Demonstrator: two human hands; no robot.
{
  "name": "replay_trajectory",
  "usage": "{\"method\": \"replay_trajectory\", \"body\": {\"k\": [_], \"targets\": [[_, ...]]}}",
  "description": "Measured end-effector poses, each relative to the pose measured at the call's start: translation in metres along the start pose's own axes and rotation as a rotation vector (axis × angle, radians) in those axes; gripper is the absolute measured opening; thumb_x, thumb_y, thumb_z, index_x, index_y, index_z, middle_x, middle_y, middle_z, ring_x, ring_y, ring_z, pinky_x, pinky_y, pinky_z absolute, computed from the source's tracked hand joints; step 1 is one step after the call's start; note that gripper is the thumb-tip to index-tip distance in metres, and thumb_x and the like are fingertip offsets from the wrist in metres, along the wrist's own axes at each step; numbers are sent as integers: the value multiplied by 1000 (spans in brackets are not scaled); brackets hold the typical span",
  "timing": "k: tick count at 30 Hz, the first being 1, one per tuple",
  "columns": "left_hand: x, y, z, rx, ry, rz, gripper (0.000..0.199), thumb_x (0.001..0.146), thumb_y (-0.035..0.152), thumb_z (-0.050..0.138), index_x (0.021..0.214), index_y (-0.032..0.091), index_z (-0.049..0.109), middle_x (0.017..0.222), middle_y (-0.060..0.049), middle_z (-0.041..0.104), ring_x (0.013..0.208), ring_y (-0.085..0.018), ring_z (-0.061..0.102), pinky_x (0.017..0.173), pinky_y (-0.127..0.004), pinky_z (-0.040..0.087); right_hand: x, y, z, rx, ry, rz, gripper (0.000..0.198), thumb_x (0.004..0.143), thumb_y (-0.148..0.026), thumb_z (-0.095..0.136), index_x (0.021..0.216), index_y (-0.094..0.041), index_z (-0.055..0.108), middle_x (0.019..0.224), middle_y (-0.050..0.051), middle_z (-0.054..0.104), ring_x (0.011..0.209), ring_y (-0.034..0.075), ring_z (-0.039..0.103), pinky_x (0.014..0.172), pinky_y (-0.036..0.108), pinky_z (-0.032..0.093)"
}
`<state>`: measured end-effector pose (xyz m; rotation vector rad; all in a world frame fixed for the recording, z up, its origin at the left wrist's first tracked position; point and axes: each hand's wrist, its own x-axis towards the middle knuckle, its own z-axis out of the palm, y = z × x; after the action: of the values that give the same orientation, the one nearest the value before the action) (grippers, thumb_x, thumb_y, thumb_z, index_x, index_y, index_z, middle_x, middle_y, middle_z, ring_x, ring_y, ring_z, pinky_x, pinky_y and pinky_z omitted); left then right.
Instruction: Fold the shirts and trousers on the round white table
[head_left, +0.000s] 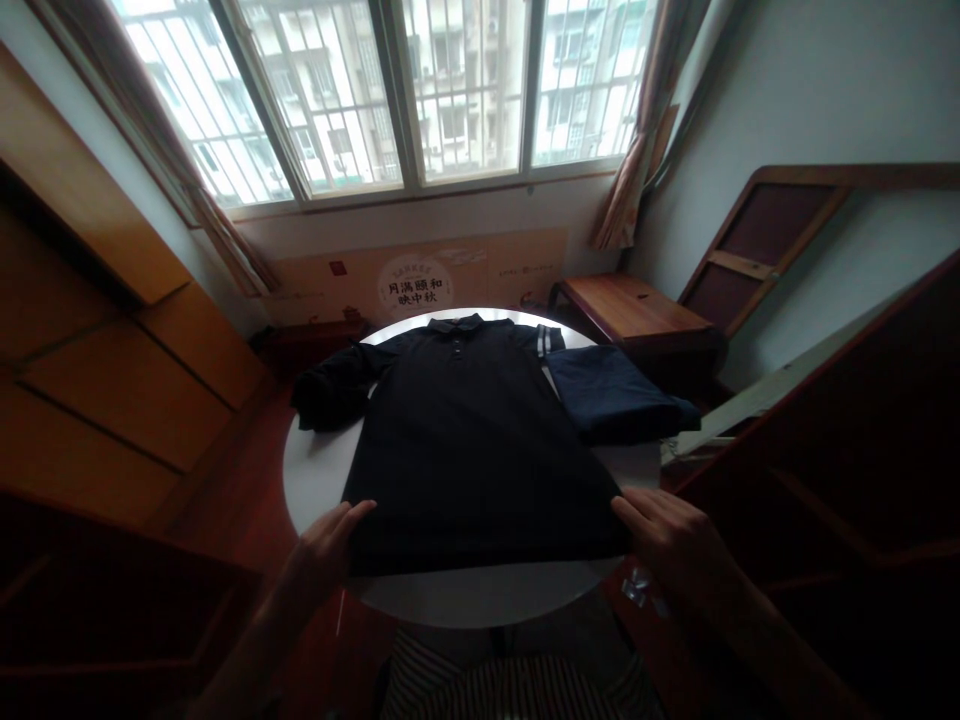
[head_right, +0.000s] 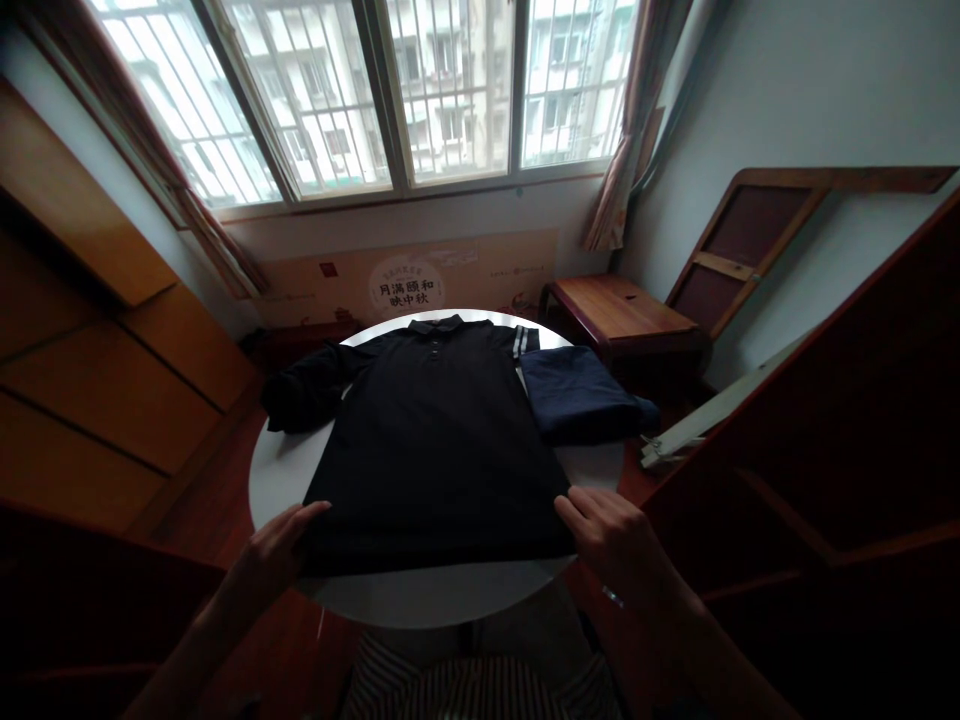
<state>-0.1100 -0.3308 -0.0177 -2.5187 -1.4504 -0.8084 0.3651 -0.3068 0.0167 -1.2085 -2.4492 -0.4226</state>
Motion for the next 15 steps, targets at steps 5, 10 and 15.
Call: {"method": "replay_trajectory", "body": {"k": [5,10,15], "targets": [[-17,-4,-4,-65,18,-253,48,74,4,42,115,25,54,89,-3,69,72,-18,70,62,-25,57,-28,4,9,41,34,38,34,74,4,41,82,-25,56,79,7,64,65,20,61,59,30,45],[-28,7,-14,-113,152,-495,21,76,15,50,94,24,56,70,3,61,55,-14,61,50,-19,47,-46,10,23,21,177,129,35,73,-1,44,98,-22,56,90,11,68,73,23,69,59,31,52],[-38,22,-9,-265,127,-706,21,63,12,46,81,21,54,66,3,57,57,-13,56,52,-18,42,-49,5,22,73,83,377,52,77,-5,43,126,-19,54,82,5,73,59,21,70,46,26,50]]}}
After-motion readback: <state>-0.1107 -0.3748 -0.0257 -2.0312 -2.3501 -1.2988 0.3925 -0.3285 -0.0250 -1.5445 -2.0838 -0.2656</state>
